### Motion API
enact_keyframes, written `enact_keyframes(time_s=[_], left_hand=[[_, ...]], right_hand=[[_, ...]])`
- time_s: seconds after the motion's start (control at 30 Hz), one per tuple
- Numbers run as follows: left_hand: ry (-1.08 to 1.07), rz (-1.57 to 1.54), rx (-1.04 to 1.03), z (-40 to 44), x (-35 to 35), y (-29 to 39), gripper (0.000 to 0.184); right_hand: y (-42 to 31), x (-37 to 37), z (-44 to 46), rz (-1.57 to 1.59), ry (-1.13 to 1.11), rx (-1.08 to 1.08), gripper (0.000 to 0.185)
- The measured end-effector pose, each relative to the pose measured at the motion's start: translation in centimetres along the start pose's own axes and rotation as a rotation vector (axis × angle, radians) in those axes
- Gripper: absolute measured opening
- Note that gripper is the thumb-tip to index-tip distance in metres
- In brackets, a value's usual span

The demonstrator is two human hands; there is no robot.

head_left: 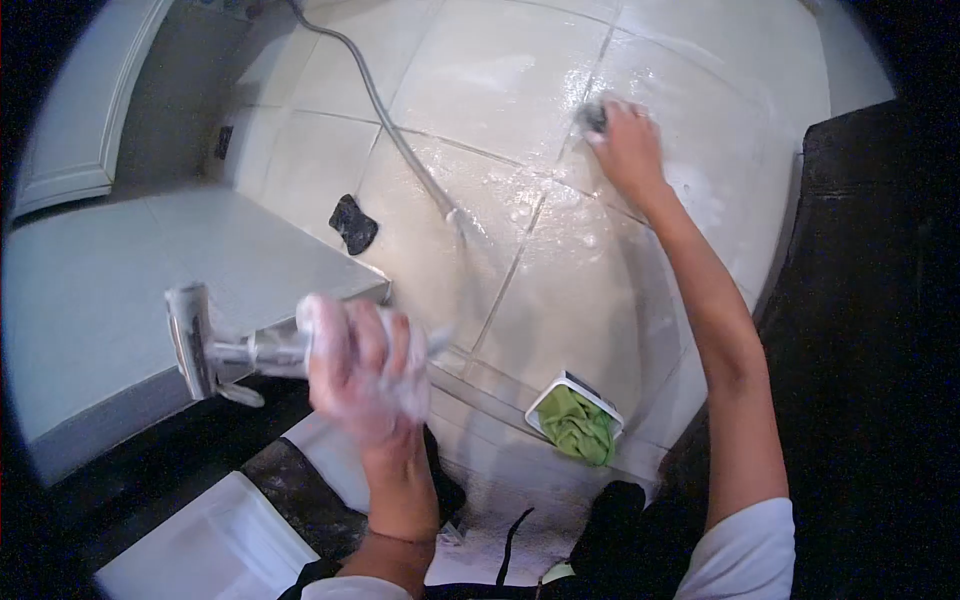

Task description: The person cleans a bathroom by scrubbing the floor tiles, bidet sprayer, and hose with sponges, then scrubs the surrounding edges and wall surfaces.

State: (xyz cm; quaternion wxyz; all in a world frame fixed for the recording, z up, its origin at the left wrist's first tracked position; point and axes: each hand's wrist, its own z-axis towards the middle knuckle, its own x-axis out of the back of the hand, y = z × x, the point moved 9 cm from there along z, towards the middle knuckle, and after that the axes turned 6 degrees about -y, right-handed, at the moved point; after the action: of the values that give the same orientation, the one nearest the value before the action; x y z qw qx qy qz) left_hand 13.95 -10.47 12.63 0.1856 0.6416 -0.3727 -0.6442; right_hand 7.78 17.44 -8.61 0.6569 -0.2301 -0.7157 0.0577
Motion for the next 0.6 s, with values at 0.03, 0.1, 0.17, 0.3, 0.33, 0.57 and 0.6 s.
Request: enact_keyframes(time_s=[0.03, 0.1, 0.17, 0.3, 0.33, 0.57, 0.6], left_hand=[[0.130, 0.163, -0.022, 0.7, 1.8, 0.1, 0.030], [0.311, 0.436, -0.012, 2.4, 3.7, -0.2, 0.023], [0.319, 0.608, 0.028, 5.3, 4.4, -0.9, 0.018], [0.202, 1.147, -0.037, 13.0, 5.9, -4.6, 0.028], [0.146, 1.313, -0.075, 14.6, 5.7, -5.8, 0.032], [-0.098, 1.898, 0.285, 18.4, 9.9, -16.0, 0.055], [-0.149, 1.890, 0.306, 18.6, 10.4, -17.6, 0.057]], right_hand=[[0.9, 1.4, -1.0, -0.049, 0.129, -0.044, 0.047], [1.0, 1.4, -3.7, -0.107, 0.243, -0.083, 0.052], [-1.5, -2.1, -6.2, -0.235, 0.203, -0.144, 0.058], [-14.1, -11.1, -15.4, 0.158, -0.155, 0.417, 0.045], [-15.6, -10.9, -16.6, 0.190, -0.289, 0.555, 0.044], [9.6, 2.0, -8.8, -0.225, 0.161, -0.176, 0.048], [11.8, 2.7, -9.6, -0.157, 0.246, -0.151, 0.048]])
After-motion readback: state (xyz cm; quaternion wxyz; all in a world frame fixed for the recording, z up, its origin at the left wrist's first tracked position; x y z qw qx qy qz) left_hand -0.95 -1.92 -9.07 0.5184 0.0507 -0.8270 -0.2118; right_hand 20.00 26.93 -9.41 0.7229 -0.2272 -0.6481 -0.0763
